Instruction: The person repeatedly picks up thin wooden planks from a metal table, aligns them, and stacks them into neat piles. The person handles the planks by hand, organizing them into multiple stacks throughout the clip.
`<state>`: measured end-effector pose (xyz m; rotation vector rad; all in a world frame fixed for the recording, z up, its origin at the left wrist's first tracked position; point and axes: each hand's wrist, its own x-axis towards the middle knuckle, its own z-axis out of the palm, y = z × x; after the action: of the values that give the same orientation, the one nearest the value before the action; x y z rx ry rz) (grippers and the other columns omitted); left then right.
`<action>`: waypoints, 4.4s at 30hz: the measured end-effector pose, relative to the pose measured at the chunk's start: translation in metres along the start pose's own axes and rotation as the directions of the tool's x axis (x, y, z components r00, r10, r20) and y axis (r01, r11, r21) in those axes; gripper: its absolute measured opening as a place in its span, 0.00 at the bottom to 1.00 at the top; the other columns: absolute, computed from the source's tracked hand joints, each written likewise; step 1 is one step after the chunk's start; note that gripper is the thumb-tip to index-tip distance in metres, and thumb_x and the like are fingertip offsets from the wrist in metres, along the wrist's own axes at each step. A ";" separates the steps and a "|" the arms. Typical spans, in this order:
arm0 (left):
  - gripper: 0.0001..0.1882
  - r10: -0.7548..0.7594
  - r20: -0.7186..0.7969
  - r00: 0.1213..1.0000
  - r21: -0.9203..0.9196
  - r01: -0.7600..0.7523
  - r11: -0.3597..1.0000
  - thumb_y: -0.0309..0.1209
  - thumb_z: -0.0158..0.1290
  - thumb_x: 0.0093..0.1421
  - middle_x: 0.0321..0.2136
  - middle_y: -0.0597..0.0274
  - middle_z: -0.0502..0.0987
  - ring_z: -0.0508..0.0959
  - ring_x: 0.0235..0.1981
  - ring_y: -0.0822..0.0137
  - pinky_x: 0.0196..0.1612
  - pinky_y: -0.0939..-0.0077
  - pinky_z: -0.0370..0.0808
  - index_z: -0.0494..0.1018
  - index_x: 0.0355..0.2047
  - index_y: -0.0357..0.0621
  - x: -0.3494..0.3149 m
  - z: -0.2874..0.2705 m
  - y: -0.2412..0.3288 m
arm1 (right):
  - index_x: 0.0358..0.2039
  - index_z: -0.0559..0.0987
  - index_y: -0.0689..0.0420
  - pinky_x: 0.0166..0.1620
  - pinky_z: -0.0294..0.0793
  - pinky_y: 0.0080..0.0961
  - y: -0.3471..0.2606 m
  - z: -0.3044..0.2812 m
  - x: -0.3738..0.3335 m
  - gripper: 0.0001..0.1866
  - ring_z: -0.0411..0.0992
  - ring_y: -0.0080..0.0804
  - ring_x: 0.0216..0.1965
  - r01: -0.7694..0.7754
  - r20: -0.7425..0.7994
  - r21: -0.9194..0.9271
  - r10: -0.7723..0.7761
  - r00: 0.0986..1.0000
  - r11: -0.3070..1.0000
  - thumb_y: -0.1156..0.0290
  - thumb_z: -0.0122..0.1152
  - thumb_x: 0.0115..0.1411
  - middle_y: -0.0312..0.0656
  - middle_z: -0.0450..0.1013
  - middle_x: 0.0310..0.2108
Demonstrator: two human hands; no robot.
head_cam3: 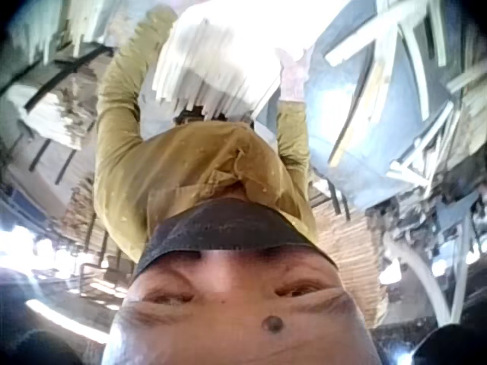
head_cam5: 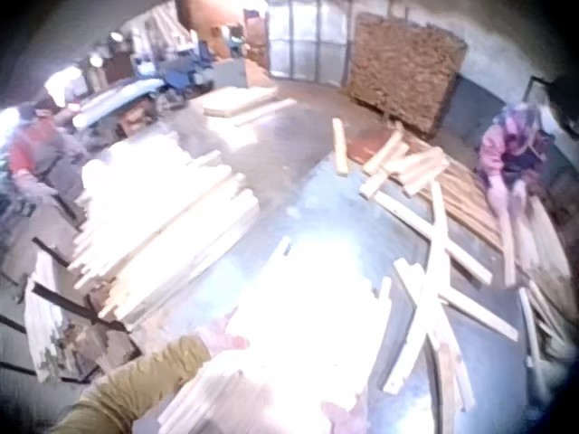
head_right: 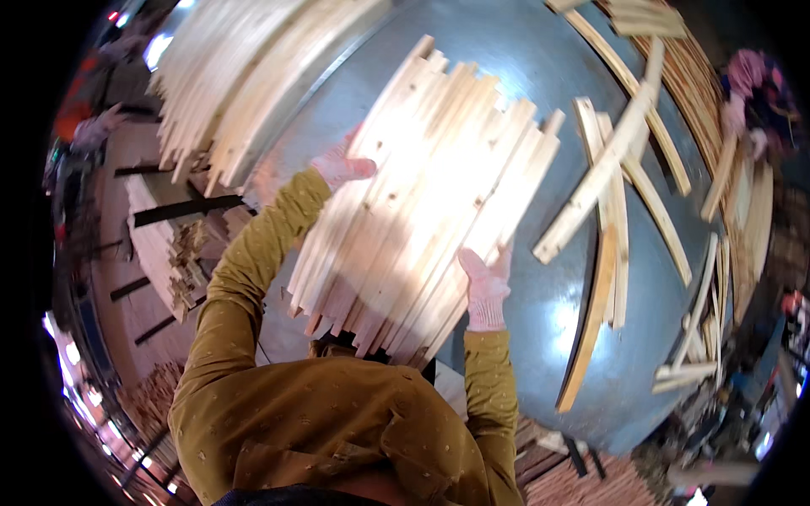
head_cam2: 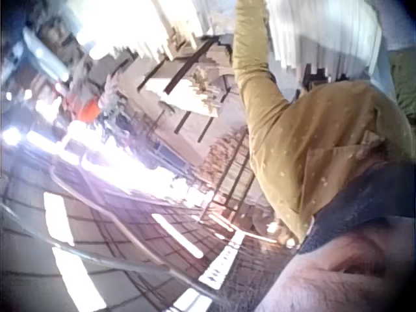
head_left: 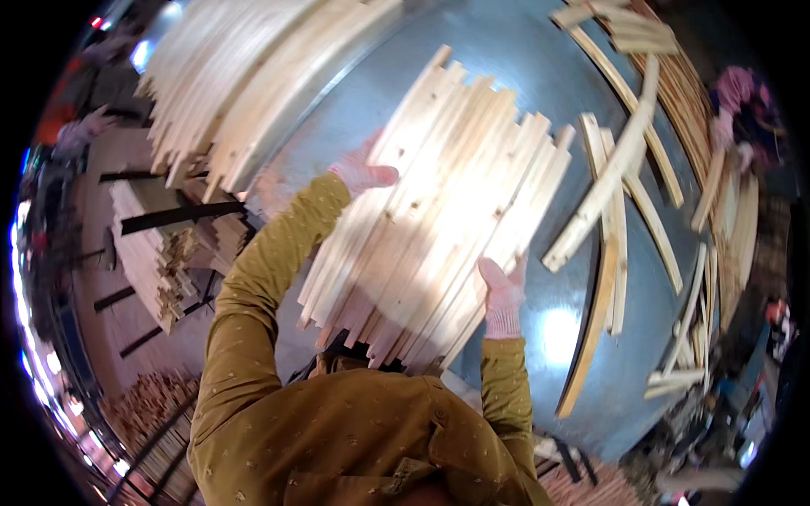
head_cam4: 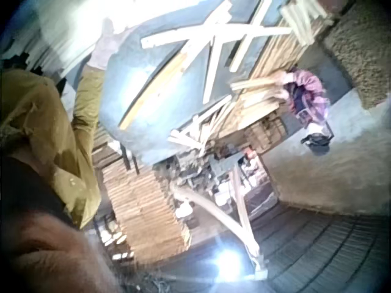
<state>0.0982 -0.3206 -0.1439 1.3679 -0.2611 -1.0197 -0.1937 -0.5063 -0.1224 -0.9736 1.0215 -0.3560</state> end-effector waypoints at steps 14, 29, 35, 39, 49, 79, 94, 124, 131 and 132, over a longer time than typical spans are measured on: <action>0.62 0.244 -0.121 0.962 0.115 -0.231 0.966 0.41 0.75 0.44 0.64 0.57 0.66 0.65 0.64 0.65 0.66 0.68 0.61 0.48 0.72 0.44 -0.073 -0.148 0.246 | 0.72 0.48 0.55 0.59 0.72 0.32 -0.096 0.242 -0.025 0.50 0.69 0.39 0.56 0.152 0.408 0.320 -0.280 0.869 0.935 0.87 0.62 0.53 0.46 0.64 0.59; 0.51 0.316 0.126 0.940 0.449 -0.338 0.827 0.45 0.66 0.55 0.64 0.60 0.65 0.64 0.63 0.67 0.64 0.72 0.61 0.51 0.71 0.41 0.077 -0.610 0.476 | 0.73 0.41 0.51 0.61 0.72 0.33 -0.080 0.731 0.088 0.60 0.65 0.46 0.62 0.080 0.321 0.410 -0.226 0.920 0.909 0.88 0.70 0.48 0.55 0.46 0.71; 0.60 0.218 0.114 0.969 0.345 -0.245 0.906 0.43 0.74 0.44 0.63 0.54 0.67 0.63 0.65 0.60 0.68 0.67 0.55 0.51 0.71 0.41 0.162 -0.723 0.444 | 0.74 0.42 0.54 0.68 0.54 0.31 -0.032 0.815 0.144 0.64 0.51 0.47 0.71 0.200 0.270 0.099 -0.220 0.937 0.975 0.56 0.78 0.48 0.57 0.49 0.71; 0.65 -0.034 -0.054 0.998 0.306 0.049 0.951 0.45 0.74 0.44 0.66 0.48 0.62 0.57 0.69 0.57 0.71 0.64 0.45 0.44 0.72 0.42 0.194 -0.789 0.385 | 0.74 0.42 0.47 0.68 0.54 0.30 0.005 0.833 0.167 0.62 0.52 0.47 0.71 0.055 0.200 -0.266 0.000 0.980 0.963 0.50 0.75 0.50 0.51 0.48 0.72; 0.40 -0.023 -0.080 0.997 0.335 0.049 0.941 0.36 0.62 0.58 0.58 0.55 0.65 0.62 0.61 0.60 0.62 0.71 0.59 0.54 0.65 0.39 0.139 -0.713 0.358 | 0.69 0.60 0.42 0.51 0.72 0.43 -0.042 0.854 0.130 0.38 0.74 0.48 0.50 0.519 0.472 -0.773 0.216 0.855 -0.364 0.55 0.63 0.60 0.41 0.69 0.59; 0.16 -0.082 0.191 0.978 -0.101 0.102 0.990 0.23 0.45 0.67 0.49 0.52 0.72 0.77 0.40 0.60 0.47 0.68 0.76 0.72 0.54 0.38 -0.031 0.042 0.062 | 0.62 0.63 0.52 0.54 0.72 0.45 -0.045 0.056 0.063 0.36 0.70 0.53 0.52 -0.189 -0.476 -0.802 -0.415 0.775 0.566 0.51 0.62 0.58 0.53 0.67 0.51; 0.25 -0.207 -0.095 0.974 0.370 0.228 0.901 0.40 0.57 0.65 0.45 0.59 0.78 0.75 0.44 0.65 0.48 0.71 0.73 0.70 0.56 0.39 -0.061 0.229 -0.054 | 0.50 0.78 0.55 0.45 0.79 0.33 -0.025 -0.210 -0.038 0.21 0.76 0.45 0.41 -0.013 0.266 -0.948 -0.814 0.517 -0.318 0.57 0.64 0.60 0.46 0.77 0.45; 0.46 0.501 -0.109 0.858 0.991 0.055 0.121 0.47 0.62 0.57 0.60 0.39 0.64 0.68 0.59 0.43 0.60 0.57 0.70 0.54 0.66 0.34 -0.032 0.121 0.004 | 0.51 0.76 0.52 0.38 0.80 0.32 -0.301 -0.103 0.257 0.36 0.76 0.34 0.39 0.322 0.536 -0.841 -0.756 0.376 -0.435 0.33 0.57 0.56 0.43 0.74 0.46; 0.55 0.365 0.449 0.816 0.563 -0.575 0.594 0.39 0.68 0.53 0.62 0.37 0.64 0.66 0.63 0.50 0.63 0.56 0.66 0.45 0.70 0.34 0.021 0.299 0.086 | 0.44 0.79 0.51 0.21 0.73 0.25 -0.390 -0.025 0.121 0.22 0.72 0.24 0.27 -0.787 0.565 -0.605 -0.762 -0.316 -0.122 0.46 0.58 0.62 0.36 0.74 0.28; 0.53 0.211 0.521 0.827 0.425 -0.465 0.777 0.36 0.66 0.54 0.54 0.43 0.69 0.71 0.55 0.56 0.56 0.62 0.71 0.45 0.71 0.39 0.013 0.312 0.078 | 0.45 0.78 0.52 0.24 0.73 0.25 -0.383 -0.017 0.112 0.22 0.72 0.25 0.29 -0.702 0.464 -0.709 -0.791 -0.400 -0.061 0.47 0.59 0.62 0.37 0.74 0.29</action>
<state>-0.0745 -0.5521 -0.0023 1.4810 -1.1932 -0.9643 -0.0847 -0.7990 0.1255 -3.0278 2.2711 -2.3298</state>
